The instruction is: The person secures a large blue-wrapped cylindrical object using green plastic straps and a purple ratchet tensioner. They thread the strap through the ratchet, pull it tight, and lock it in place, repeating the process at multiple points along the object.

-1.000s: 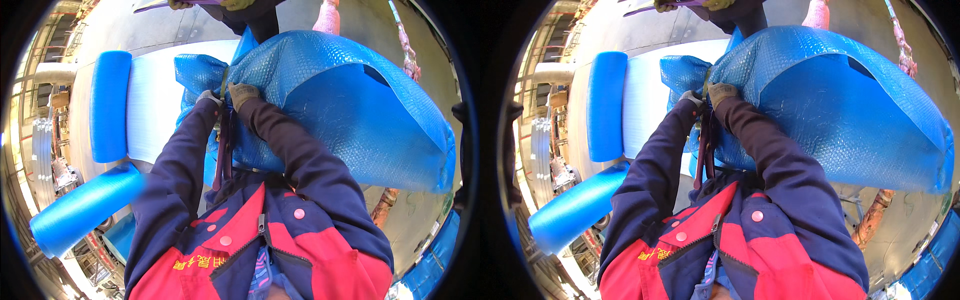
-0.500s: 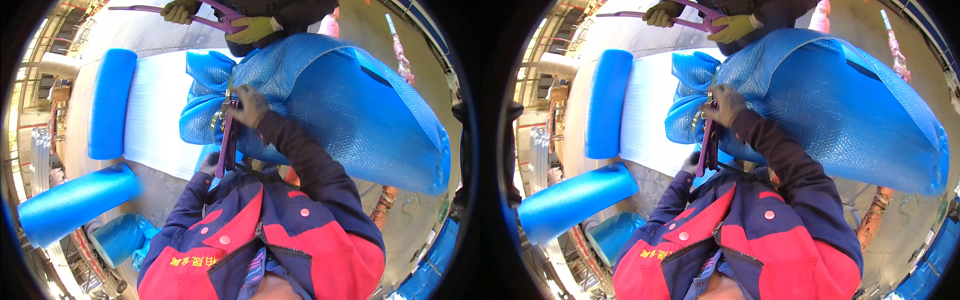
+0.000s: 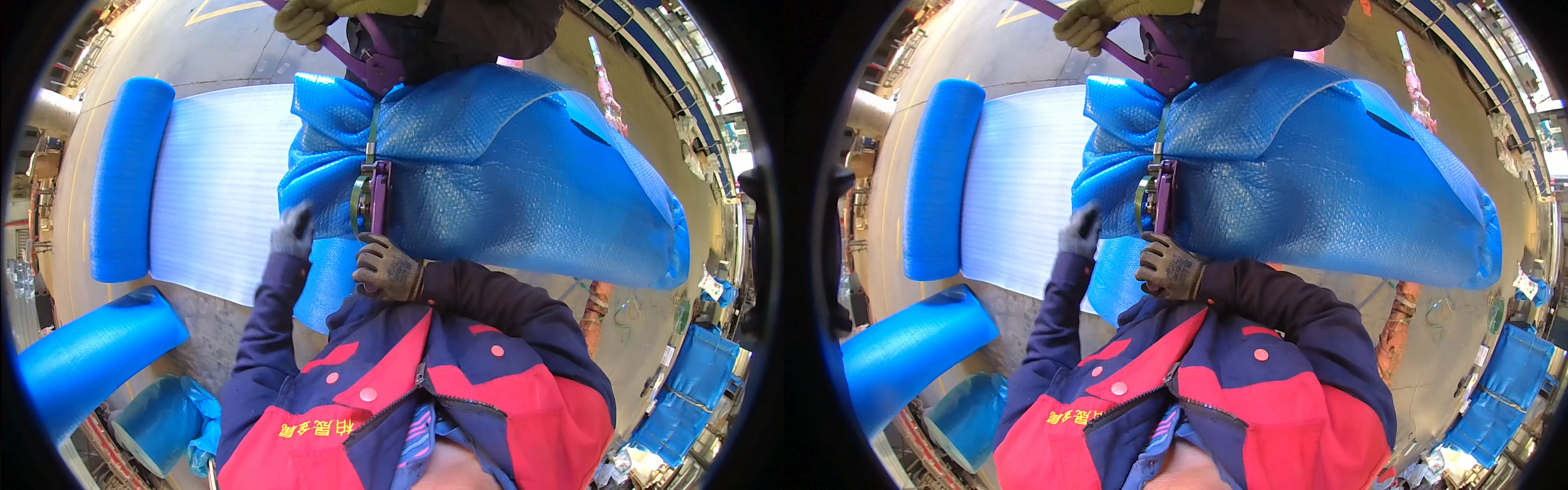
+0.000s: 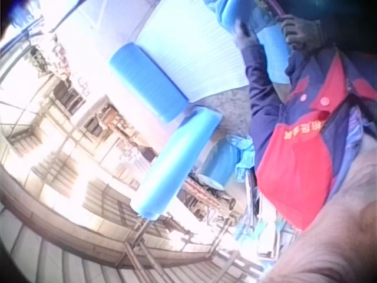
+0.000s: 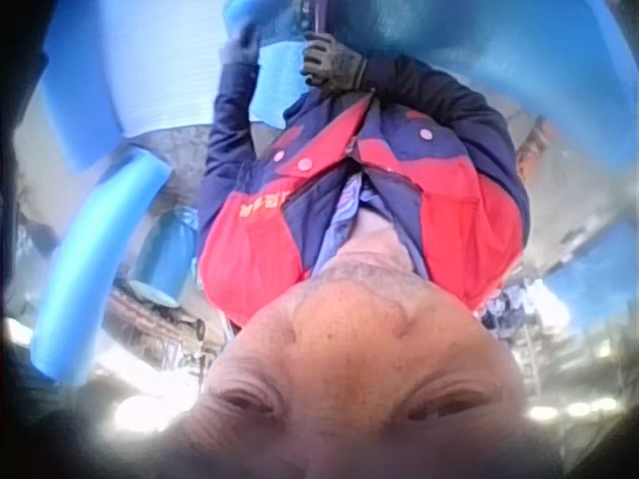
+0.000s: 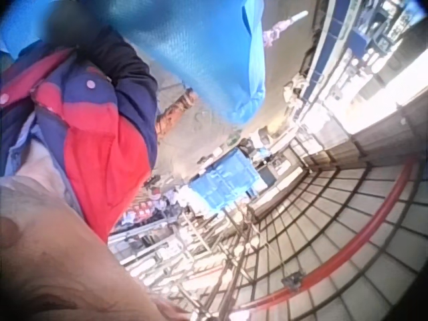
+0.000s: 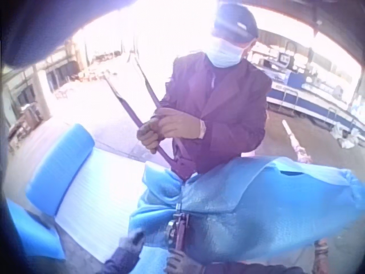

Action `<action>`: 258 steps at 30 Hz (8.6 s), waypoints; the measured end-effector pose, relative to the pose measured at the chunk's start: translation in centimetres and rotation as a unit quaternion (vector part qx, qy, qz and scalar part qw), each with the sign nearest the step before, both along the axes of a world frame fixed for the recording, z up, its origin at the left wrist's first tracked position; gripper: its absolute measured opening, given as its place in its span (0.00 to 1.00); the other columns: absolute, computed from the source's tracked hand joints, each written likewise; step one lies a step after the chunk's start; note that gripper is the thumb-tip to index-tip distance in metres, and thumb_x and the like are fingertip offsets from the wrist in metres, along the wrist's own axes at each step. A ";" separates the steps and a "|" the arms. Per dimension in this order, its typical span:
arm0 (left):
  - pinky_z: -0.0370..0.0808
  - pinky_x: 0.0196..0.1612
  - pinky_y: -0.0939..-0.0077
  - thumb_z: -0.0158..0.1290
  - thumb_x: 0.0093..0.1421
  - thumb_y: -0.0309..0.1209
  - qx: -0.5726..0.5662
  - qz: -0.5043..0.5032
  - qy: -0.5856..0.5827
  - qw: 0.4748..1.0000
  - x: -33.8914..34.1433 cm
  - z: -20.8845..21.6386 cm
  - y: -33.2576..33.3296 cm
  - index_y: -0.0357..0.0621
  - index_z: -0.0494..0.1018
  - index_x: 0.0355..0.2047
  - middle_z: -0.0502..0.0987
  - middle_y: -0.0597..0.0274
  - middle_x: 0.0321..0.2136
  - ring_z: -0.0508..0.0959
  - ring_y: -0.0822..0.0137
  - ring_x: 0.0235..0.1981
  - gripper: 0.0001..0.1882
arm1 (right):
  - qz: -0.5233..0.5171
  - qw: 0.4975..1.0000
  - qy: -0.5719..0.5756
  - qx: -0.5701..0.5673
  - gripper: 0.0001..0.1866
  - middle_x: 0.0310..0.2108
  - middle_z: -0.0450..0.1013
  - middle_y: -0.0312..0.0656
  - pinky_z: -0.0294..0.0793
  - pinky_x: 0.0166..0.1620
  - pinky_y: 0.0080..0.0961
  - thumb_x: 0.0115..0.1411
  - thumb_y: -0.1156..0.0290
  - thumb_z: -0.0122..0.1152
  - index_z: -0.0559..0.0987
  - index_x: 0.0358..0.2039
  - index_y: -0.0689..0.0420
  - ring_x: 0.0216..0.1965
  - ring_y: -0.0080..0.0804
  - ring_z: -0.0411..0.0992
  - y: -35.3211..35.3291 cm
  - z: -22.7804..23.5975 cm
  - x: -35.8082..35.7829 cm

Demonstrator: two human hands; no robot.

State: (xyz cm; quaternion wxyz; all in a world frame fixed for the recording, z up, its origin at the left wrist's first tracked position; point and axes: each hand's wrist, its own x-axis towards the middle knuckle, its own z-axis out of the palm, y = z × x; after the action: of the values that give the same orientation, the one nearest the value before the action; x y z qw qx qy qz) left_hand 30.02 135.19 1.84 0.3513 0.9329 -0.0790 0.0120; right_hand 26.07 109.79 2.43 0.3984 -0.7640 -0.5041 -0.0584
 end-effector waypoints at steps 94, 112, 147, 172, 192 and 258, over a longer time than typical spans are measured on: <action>0.70 0.57 0.72 0.49 0.68 0.51 -0.389 0.078 0.366 0.842 -6.4 -18.1 -10.8 0.53 0.61 0.62 0.71 0.64 0.53 0.72 0.66 0.53 0.27 | -0.310 0.909 0.262 0.095 0.24 0.46 0.73 0.48 0.73 0.51 0.40 0.54 0.64 0.70 0.75 0.50 0.55 0.49 0.47 0.71 -1.7 -0.1 1.3; 0.73 0.55 0.70 0.57 0.64 0.45 -0.261 0.046 0.334 0.905 -6.6 -15.3 -11.1 0.51 0.54 0.65 0.69 0.62 0.54 0.72 0.66 0.55 0.34 | -0.289 0.906 0.293 0.100 0.21 0.47 0.75 0.44 0.71 0.55 0.40 0.56 0.66 0.69 0.75 0.48 0.56 0.52 0.45 0.70 -2.3 -0.8 1.9; 0.74 0.25 0.72 0.67 0.55 0.38 -0.270 0.052 0.263 0.925 -6.2 -11.8 -11.3 0.44 0.63 0.47 0.74 0.60 0.28 0.76 0.68 0.23 0.28 | -0.389 0.766 0.042 -0.511 0.31 0.62 0.60 0.45 0.71 0.54 0.44 0.59 0.66 0.61 0.67 0.64 0.49 0.55 0.47 0.69 -3.1 -1.4 11.6; 0.76 0.44 0.69 0.65 0.55 0.41 -0.441 -0.035 0.268 0.856 -5.5 -19.6 -10.6 0.45 0.74 0.44 0.82 0.57 0.37 0.82 0.65 0.39 0.21 | -0.551 0.778 0.255 -0.159 0.42 0.53 0.70 0.63 0.67 0.58 0.45 0.58 0.42 0.60 0.67 0.60 0.65 0.56 0.58 0.68 4.6 -1.4 -1.3; 0.73 0.29 0.77 0.62 0.62 0.37 -0.443 -0.019 0.233 0.865 -6.4 -13.2 -6.6 0.41 0.73 0.35 0.78 0.65 0.24 0.76 0.74 0.24 0.13 | -0.559 0.746 0.316 -0.178 0.45 0.54 0.70 0.64 0.66 0.60 0.45 0.57 0.37 0.57 0.67 0.60 0.64 0.57 0.59 0.69 4.7 -0.8 -1.6; 0.77 0.37 0.73 0.63 0.51 0.53 -0.258 -0.146 0.463 0.835 1.4 -6.7 -7.2 0.41 0.83 0.36 0.83 0.59 0.31 0.81 0.68 0.32 0.27 | -0.561 0.684 0.457 -0.090 0.38 0.52 0.73 0.63 0.71 0.58 0.39 0.52 0.48 0.65 0.72 0.54 0.66 0.57 0.56 0.71 5.3 -7.8 -3.2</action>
State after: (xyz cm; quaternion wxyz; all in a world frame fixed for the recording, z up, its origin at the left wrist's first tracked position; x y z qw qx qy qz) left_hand 31.44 128.03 -4.89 0.5725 0.6827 -0.0366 -0.4526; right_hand 22.90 115.08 -5.36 0.4017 -0.8679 0.2612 0.1311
